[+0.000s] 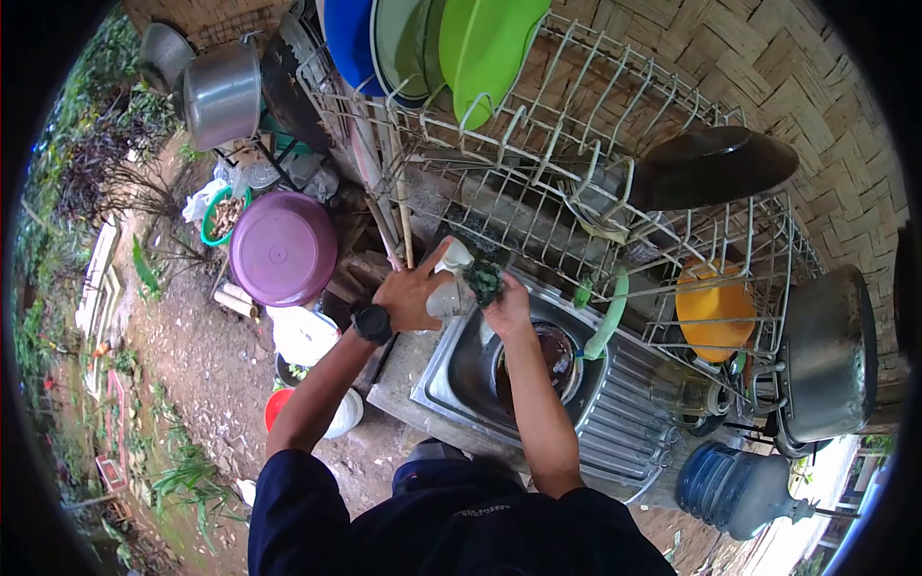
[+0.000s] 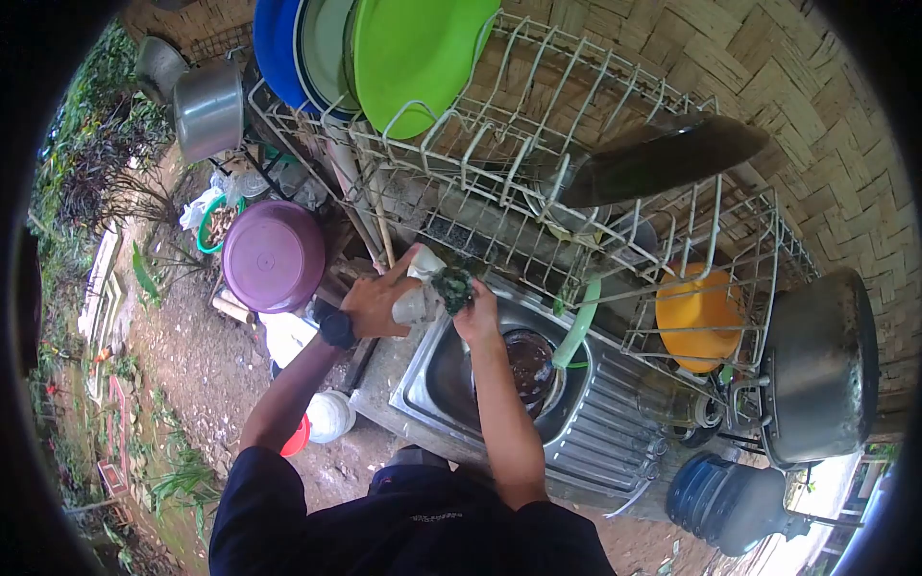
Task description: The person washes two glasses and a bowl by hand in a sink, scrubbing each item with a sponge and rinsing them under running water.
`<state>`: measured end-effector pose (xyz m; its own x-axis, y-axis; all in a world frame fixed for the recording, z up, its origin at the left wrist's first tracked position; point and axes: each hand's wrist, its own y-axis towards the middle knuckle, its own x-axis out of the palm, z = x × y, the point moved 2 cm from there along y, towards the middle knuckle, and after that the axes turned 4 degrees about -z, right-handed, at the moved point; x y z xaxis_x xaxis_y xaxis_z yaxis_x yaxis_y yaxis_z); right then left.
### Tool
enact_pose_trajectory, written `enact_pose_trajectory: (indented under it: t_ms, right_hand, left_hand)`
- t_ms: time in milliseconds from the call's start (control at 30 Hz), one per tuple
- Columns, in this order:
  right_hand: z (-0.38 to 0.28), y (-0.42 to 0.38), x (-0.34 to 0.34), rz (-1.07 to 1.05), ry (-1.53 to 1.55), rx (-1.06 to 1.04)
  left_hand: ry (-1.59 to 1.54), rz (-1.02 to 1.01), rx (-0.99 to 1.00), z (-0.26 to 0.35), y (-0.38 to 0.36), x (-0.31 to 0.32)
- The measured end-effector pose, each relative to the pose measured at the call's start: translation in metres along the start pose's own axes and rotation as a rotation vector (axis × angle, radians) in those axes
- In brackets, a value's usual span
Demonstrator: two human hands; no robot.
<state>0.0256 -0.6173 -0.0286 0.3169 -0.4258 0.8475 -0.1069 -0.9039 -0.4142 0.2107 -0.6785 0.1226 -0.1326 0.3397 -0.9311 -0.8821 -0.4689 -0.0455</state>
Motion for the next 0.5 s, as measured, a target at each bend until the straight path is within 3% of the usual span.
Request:
enact_pose_trajectory:
  t_ms: [133,233,267,300,367,433,500]
  right_hand:
    - [-0.015,-0.048,0.008,0.078,0.081,-0.057]
    - [-0.013,-0.089,-0.005,0.254,0.021,-0.285]
    - [-0.008,-0.105,-0.011,0.213,-0.151,-0.488]
    - [-0.004,-0.127,-0.009,0.271,-0.604,-0.667]
    - [0.007,-0.166,0.009,0.35,-1.538,-0.965]
    - [0.02,-0.172,0.004,0.104,-1.674,-0.787]
    - [0.018,-0.188,-0.006,-0.018,-1.697,-0.679]
  left_hand:
    - [-0.057,-0.042,-0.144,0.033,-0.024,-0.002]
    - [-0.35,-0.069,-0.24,0.058,-0.043,0.045]
    - [-0.634,0.064,-0.237,0.061,-0.047,0.095]
    - [-0.916,0.203,-0.237,0.068,-0.046,0.137]
    - [-1.618,0.067,-0.873,0.111,-0.041,0.155]
    - [-1.738,-0.124,-0.874,0.105,-0.036,0.214]
    - [-1.904,-0.091,-0.817,0.121,-0.024,0.207]
